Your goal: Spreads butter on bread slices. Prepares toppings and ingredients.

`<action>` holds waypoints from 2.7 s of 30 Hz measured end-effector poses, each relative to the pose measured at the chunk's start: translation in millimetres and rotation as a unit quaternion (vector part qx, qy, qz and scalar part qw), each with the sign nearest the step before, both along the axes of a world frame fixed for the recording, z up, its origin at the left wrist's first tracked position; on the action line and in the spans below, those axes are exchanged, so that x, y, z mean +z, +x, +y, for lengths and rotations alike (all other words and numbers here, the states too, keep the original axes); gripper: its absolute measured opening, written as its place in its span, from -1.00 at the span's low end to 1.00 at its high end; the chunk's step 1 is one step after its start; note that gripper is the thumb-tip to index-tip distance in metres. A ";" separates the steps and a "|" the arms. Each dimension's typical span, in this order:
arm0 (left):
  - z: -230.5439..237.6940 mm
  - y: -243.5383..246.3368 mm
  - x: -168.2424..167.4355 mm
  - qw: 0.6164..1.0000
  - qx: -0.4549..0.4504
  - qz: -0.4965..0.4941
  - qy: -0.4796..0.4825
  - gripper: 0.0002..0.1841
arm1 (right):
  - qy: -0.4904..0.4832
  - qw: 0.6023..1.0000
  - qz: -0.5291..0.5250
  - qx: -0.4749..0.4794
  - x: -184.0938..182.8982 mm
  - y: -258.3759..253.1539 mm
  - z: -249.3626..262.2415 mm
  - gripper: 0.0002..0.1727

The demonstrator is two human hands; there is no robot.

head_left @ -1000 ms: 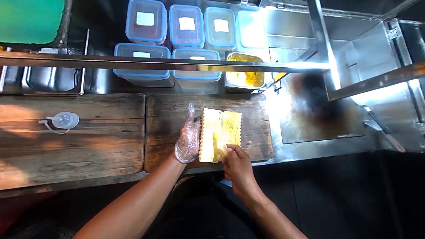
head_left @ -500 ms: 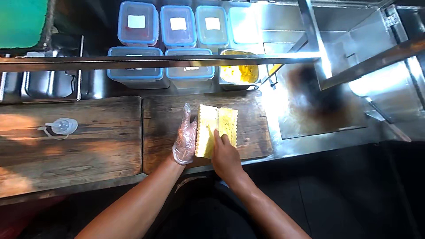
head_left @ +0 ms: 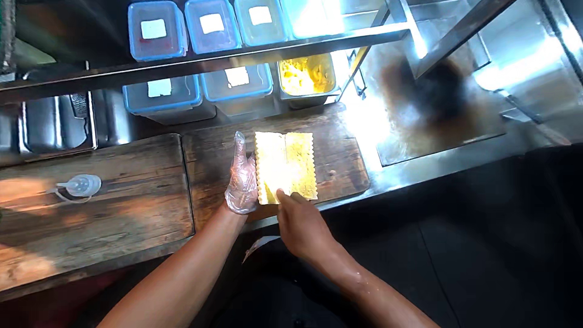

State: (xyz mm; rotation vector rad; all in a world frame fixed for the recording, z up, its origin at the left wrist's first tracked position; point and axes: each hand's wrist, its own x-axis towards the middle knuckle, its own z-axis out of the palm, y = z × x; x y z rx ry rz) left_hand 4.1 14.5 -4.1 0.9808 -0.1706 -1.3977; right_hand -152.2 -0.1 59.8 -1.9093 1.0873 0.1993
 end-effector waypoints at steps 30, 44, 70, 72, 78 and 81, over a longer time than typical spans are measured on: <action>-2.7 3.6 -12.1 1.000 0.003 0.026 -0.015 -0.16 | -0.012 0.999 0.033 -0.020 -13.4 -15.1 -10.6 -0.55; 9.9 -7.9 3.2 0.999 -0.003 0.037 0.012 -0.13 | 0.269 0.885 -0.122 -0.360 -29.2 1.3 -6.2 -0.66; -23.5 4.7 -3.0 0.999 0.018 -0.001 0.041 -0.24 | -0.059 0.997 0.046 0.019 -10.2 28.3 -38.6 -0.38; -22.6 7.1 -4.6 1.000 0.011 0.011 0.024 -0.23 | -0.144 0.989 -0.035 -0.011 -15.2 18.5 -38.8 -0.44; -32.7 8.4 -7.1 0.998 0.043 -0.040 0.021 -0.33 | -0.307 0.942 -0.005 0.135 -51.4 6.1 -88.2 -0.37; -31.1 11.4 -11.1 1.000 0.016 -0.025 0.004 -0.26 | -0.296 0.944 0.016 0.145 -42.6 -10.3 -105.5 -0.42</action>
